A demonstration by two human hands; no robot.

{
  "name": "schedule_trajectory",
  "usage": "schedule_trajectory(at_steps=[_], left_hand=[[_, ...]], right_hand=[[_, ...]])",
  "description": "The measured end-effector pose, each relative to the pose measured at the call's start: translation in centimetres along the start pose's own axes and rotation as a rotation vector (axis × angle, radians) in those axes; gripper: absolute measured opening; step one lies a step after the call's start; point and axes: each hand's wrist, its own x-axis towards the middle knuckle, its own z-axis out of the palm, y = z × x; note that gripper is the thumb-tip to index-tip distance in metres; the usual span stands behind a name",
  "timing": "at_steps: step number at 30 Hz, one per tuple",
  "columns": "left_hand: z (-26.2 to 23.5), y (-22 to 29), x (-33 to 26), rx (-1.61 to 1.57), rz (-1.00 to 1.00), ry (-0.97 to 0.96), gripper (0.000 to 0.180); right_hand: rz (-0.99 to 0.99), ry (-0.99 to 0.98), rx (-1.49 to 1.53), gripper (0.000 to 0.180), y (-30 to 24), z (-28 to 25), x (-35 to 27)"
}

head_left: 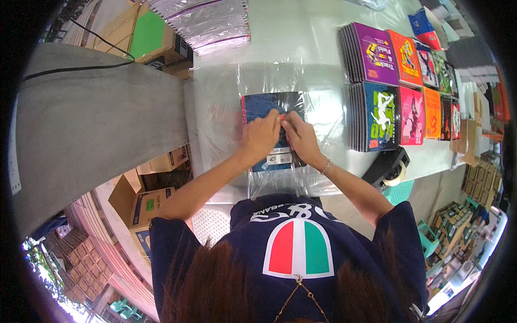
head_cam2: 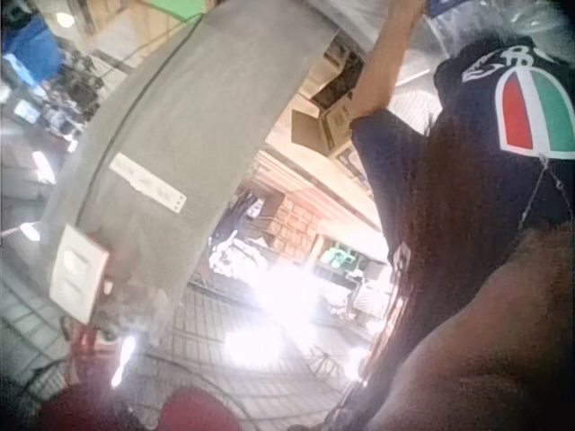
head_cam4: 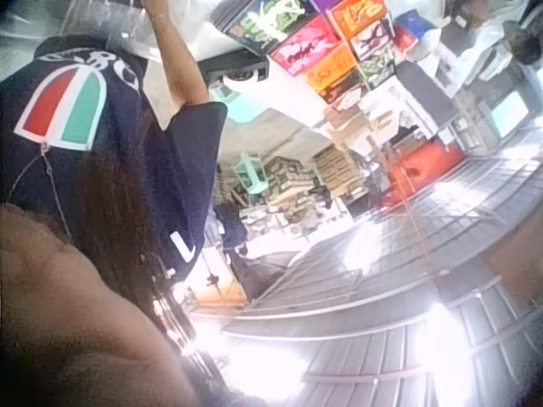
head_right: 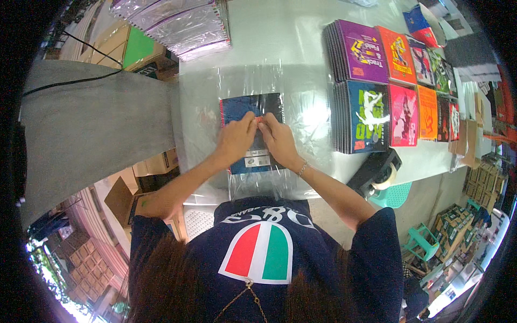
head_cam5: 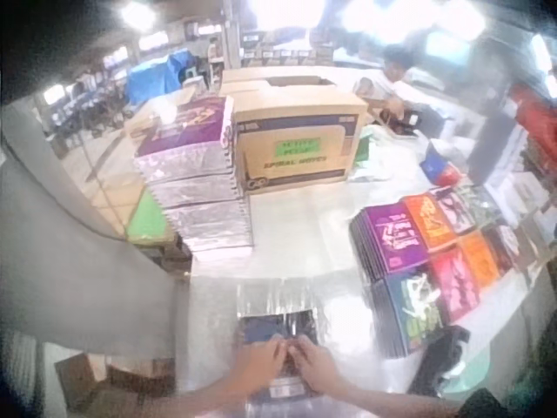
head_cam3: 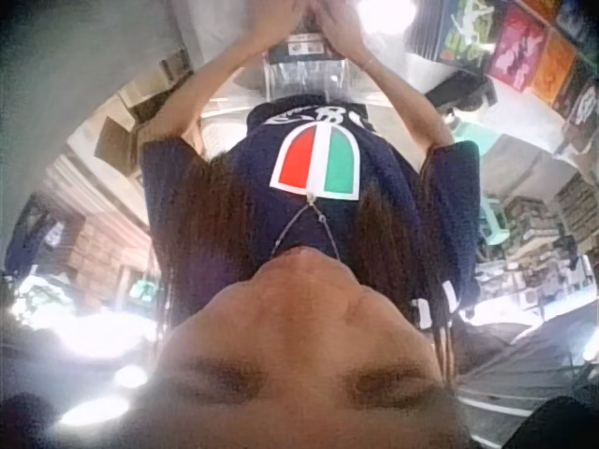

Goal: The person wraps stacks of notebooks in plastic film and secures them with adhesive tape, and sorts loose notebooks into a stack by hand.

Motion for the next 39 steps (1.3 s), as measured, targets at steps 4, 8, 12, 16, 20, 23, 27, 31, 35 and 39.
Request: schedule_trajectory(at_steps=[4, 8, 12, 16, 20, 23, 27, 31, 35, 39], left_hand=[[-2.4, -0.7, 0.0, 0.290, 0.272, 0.059, 0.020], [-3.6, -2.9, -0.4, 0.117, 0.361, -0.085, 0.024], [-4.3, -3.4, -2.1, 0.083, 0.454, -0.082, 0.044], [-4.5, -4.3, -2.8, 0.029, 0.398, -0.136, 0.066], [-4.2, -3.9, -2.9, 0.117, 0.449, -0.128, 0.076], [-3.6, -3.8, -2.2, 0.318, 0.465, -0.123, 0.084], [-2.0, -4.2, -1.1, 0.348, 0.514, -0.079, 0.099], [-1.0, -3.8, -1.0, 0.333, 0.482, -0.043, 0.107], [-0.1, -2.1, -0.9, 0.284, 0.387, 0.001, 0.110], [0.3, -1.9, -1.1, 0.189, 0.358, 0.020, 0.111]], right_hand=[[0.047, -0.006, 0.006, 0.016, 0.3, 0.1, 0.1], [-0.066, 0.060, -0.004, 0.015, 1.6, 0.7, 0.3], [-0.113, 0.078, 0.005, 0.015, 2.4, 1.1, 0.3], [-0.094, 0.066, 0.015, 0.016, 2.0, 1.1, 0.2], [-0.152, 0.071, 0.084, 0.016, 2.3, 1.1, 0.2], [0.029, -0.035, 0.220, 0.015, 1.1, 0.2, -0.2], [0.107, -0.066, 0.530, 0.015, 1.5, 0.1, 0.3], [0.211, -0.069, 0.514, 0.015, 0.5, -0.4, 0.1], [0.185, 0.045, 0.280, 0.015, 0.2, 0.4, 0.0], [0.173, 0.116, 0.058, 0.015, -1.0, 1.0, -0.4]])
